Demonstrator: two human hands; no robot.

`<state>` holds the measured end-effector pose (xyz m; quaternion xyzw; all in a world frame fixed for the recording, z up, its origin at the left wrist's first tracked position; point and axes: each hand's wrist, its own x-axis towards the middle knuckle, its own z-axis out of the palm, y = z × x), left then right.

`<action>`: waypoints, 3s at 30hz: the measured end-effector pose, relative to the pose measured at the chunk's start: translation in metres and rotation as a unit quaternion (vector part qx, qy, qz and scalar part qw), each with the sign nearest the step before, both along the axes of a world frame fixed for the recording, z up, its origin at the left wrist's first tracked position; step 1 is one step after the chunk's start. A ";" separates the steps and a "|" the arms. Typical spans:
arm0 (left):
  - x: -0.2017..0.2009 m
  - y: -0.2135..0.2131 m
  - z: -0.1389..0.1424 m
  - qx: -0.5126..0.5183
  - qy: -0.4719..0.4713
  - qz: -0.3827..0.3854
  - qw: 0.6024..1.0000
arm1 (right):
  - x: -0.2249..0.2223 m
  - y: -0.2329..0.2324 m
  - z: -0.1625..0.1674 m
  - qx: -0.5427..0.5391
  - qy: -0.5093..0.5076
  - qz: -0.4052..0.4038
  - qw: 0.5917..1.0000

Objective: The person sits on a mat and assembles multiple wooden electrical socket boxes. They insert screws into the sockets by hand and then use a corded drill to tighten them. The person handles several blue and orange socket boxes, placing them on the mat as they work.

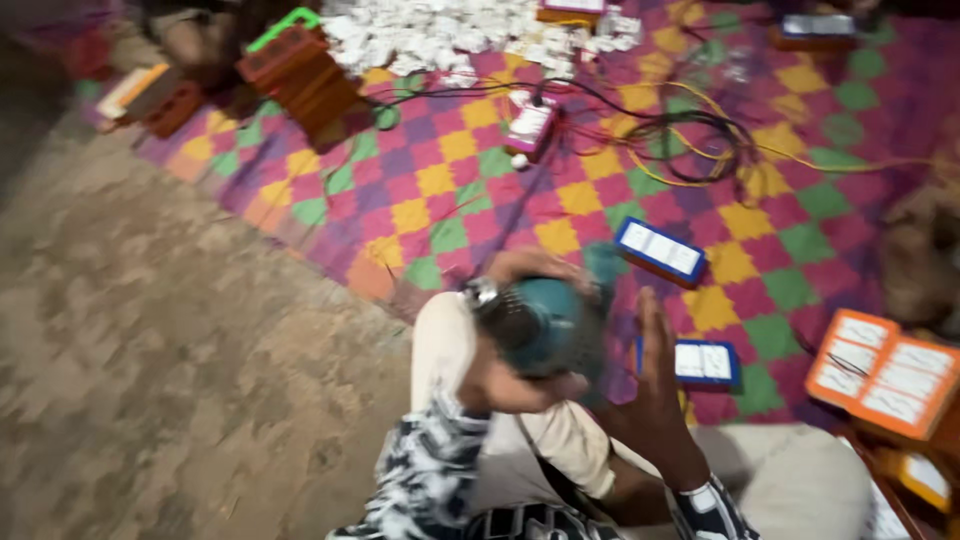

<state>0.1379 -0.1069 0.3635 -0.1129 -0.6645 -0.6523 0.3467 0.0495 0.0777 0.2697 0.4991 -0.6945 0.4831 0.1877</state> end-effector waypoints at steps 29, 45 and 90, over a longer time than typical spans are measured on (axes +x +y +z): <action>-0.099 0.238 -0.274 0.397 -0.525 -0.096 0.747 | 0.043 0.212 -0.059 -0.063 -0.811 -0.160 0.559; -0.112 0.256 -0.306 0.543 -0.484 0.033 0.685 | 0.057 0.137 -0.030 0.039 -0.660 -0.218 0.718; -0.118 0.234 -0.318 0.460 -0.597 -0.014 0.657 | 0.033 0.152 -0.067 0.068 -0.683 -0.191 0.702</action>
